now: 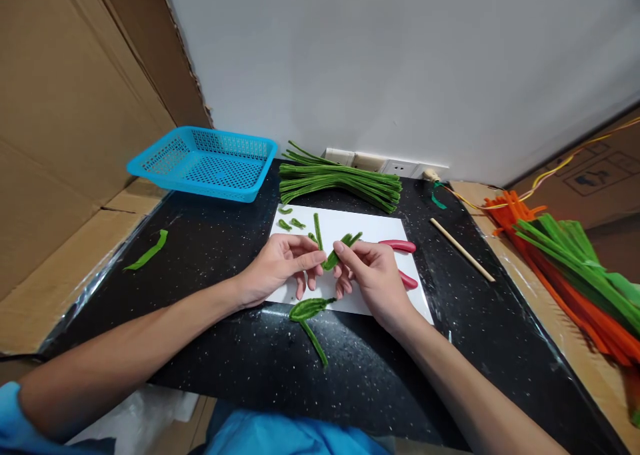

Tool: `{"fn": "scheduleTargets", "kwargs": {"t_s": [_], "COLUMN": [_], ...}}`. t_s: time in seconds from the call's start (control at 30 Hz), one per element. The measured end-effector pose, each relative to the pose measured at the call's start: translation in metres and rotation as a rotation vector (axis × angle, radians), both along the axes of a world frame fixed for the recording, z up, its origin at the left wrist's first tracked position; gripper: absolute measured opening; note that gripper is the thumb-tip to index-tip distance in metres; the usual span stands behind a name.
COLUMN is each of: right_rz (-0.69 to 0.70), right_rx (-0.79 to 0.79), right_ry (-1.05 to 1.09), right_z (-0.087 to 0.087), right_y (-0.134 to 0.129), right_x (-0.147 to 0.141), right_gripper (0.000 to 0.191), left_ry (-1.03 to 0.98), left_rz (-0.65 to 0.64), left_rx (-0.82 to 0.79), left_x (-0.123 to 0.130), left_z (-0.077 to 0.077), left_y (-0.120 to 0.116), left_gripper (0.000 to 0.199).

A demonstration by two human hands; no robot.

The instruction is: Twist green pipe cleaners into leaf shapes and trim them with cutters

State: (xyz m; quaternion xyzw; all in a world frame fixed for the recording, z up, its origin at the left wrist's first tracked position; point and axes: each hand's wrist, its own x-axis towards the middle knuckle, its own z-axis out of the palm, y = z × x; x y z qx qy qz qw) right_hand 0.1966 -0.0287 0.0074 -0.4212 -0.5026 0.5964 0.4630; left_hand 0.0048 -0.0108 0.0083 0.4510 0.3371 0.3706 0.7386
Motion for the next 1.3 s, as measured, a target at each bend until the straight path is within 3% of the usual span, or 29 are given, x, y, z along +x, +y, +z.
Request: {"fn": "scheduleTargets", "kwargs": {"t_s": [0.33, 0.67, 0.93, 1.3], "right_rz": [-0.031, -0.033, -0.083, -0.091], "right_rx": [0.119, 0.181, 0.181, 0.205], "right_ry": [-0.030, -0.157, -0.178, -0.140], "right_z": [0.002, 0.004, 0.008, 0.006], "right_y": [-0.004, -0.007, -0.005, -0.004], "right_x": [-0.002, 0.001, -0.001, 0.000], "right_gripper": [0.047, 0.045, 0.043, 0.032], "left_ry": [0.032, 0.191, 0.274, 0.351], "left_rz": [-0.058, 0.179, 0.249, 0.265], "left_rx": [0.050, 0.256, 0.337, 0.477], "left_x": [0.000, 0.002, 0.002, 0.003], "left_z": [-0.002, -0.002, -0.003, -0.002], "left_y": [0.001, -0.006, -0.013, -0.017], "left_gripper": [0.042, 0.039, 0.022, 0.025]}}
